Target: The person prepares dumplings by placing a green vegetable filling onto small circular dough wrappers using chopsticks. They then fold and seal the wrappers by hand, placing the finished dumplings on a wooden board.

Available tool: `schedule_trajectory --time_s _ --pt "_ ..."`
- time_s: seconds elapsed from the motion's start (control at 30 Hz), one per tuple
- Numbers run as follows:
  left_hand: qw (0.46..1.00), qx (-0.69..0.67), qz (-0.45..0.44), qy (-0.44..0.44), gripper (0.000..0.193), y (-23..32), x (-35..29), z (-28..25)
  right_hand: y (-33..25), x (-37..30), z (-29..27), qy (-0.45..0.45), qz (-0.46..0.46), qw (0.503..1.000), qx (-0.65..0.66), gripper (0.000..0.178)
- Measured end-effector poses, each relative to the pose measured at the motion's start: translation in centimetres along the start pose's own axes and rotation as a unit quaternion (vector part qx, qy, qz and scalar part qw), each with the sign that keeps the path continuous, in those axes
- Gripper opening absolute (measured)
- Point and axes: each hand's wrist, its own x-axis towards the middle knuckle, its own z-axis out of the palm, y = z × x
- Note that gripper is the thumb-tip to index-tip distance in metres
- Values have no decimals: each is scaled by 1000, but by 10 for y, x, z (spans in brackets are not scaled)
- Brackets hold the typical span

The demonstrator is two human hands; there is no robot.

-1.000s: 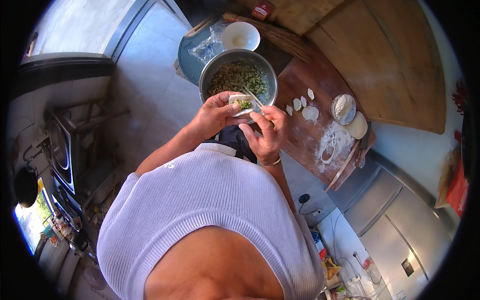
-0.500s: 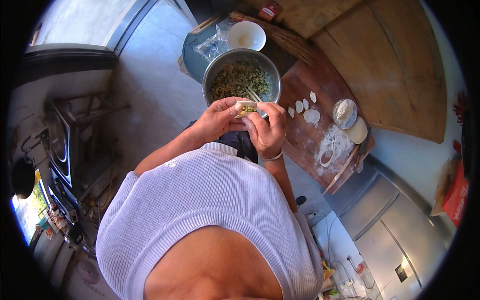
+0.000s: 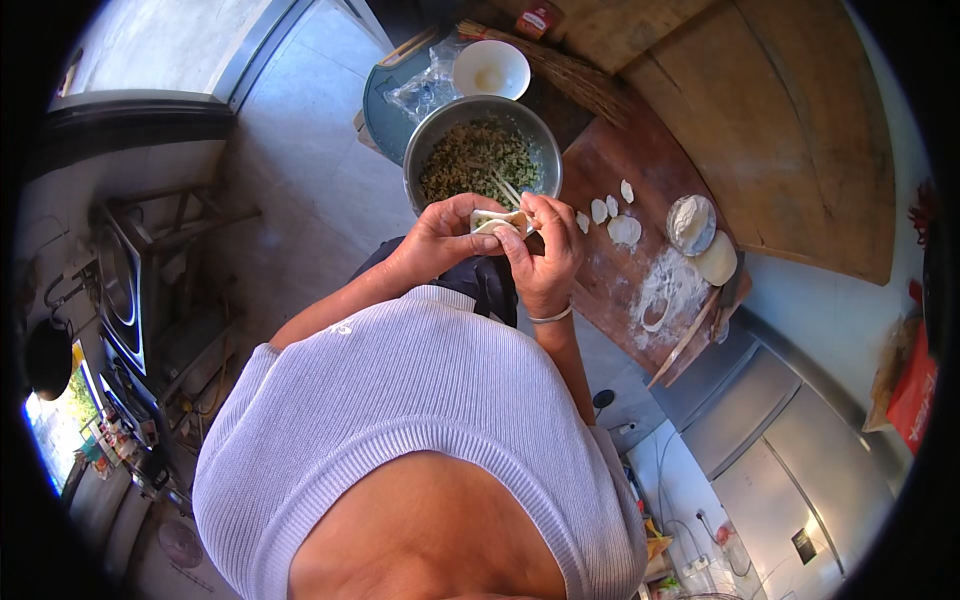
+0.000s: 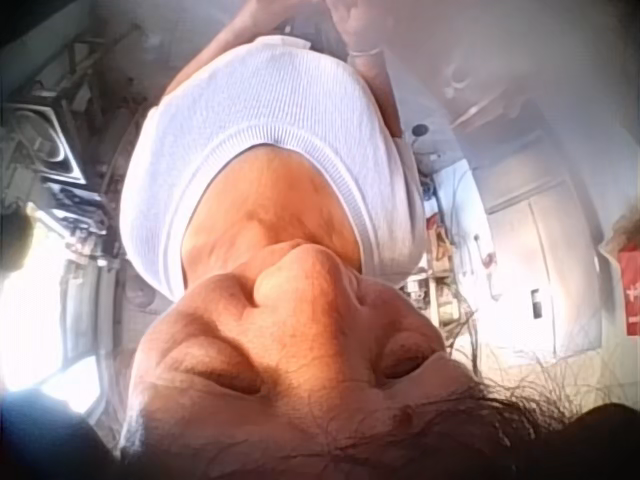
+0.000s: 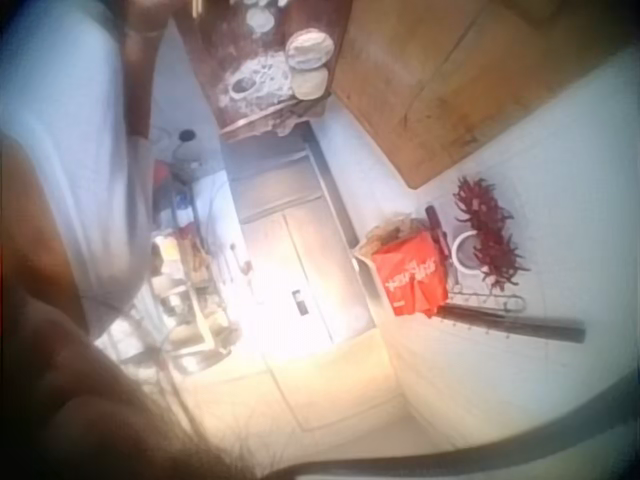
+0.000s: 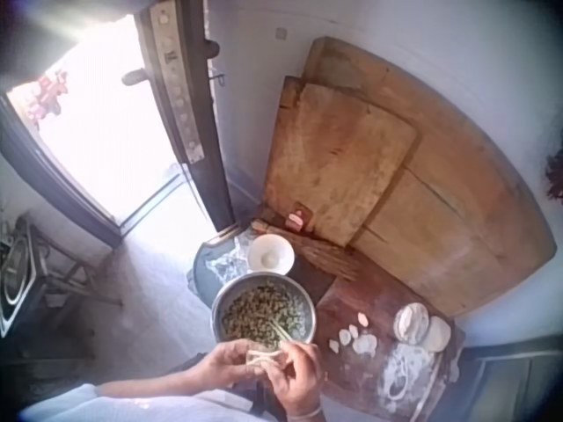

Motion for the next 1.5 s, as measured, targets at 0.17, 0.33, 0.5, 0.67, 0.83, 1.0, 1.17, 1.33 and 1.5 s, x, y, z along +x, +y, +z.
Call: schedule_trajectory --time_s 0.17,0.33,0.5,0.67,0.83,1.0,1.17,1.33,1.5 --pt "997 -73 -2 22 38 2 1 4 -1 -3 -5 20 30 999 22 42" --pt "999 -50 5 11 39 6 3 6 -2 1 -4 60 -24 998 -12 29" --pt "1000 -18 11 17 33 1 3 2 0 1 -2 57 -19 998 -5 24" --pt "998 4 62 -2 31 3 7 2 -7 9 -6 34 -6 999 -12 25" --pt "999 33 38 -6 38 5 6 0 -3 13 -12 -82 7 996 37 30" --pt "995 92 26 3 42 14 6 2 -8 14 -11 -85 3 996 25 18" --pt "980 179 81 -10 38 23 7 4 -9 17 -5 -29 -50 998 15 12" --pt "981 152 104 64 27 20 4 -3 -2 15 -1 6 -3 998 57 12" --pt "982 81 96 139 22 21 7 -3 -9 12 6 -25 127 971 199 39"
